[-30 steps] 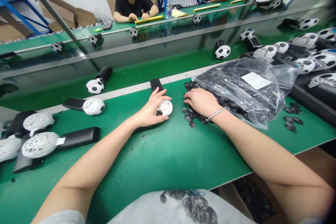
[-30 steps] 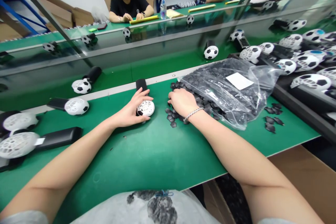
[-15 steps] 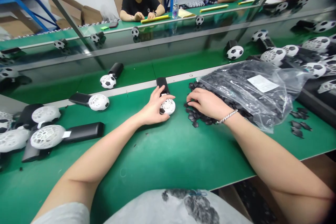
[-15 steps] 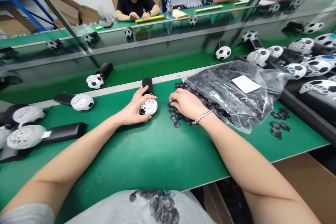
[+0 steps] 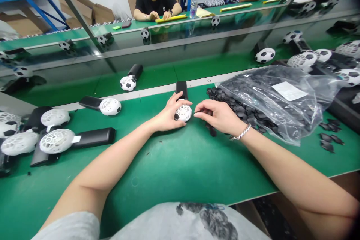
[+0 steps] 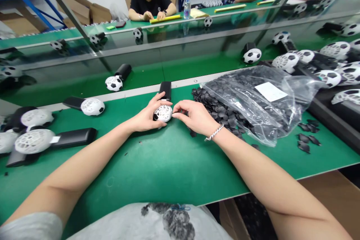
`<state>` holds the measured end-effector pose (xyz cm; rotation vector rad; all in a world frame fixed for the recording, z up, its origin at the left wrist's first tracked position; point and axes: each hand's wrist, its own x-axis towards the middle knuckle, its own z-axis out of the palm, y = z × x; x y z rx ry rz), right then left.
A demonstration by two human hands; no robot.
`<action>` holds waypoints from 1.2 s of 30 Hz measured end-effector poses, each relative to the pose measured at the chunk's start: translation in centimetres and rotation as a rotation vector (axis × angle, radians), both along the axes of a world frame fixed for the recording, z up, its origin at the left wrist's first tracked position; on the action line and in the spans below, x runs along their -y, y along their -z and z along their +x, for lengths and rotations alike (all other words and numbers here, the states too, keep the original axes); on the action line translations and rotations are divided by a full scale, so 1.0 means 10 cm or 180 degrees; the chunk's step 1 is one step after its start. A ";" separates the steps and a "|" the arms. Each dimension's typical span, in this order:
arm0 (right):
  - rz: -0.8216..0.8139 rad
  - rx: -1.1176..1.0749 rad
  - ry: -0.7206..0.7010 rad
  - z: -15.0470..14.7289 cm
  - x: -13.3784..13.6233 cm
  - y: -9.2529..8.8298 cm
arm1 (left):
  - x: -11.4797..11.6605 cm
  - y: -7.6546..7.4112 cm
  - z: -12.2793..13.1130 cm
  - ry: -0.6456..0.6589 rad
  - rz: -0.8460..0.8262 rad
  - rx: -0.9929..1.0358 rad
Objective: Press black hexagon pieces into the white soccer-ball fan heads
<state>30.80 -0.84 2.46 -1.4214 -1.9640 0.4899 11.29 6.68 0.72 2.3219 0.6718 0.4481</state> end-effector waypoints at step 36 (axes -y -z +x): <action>-0.0444 0.0623 0.0656 0.33 -0.13 -0.02 | -0.11 0.05 -0.01 -0.1075 -0.0044 0.0312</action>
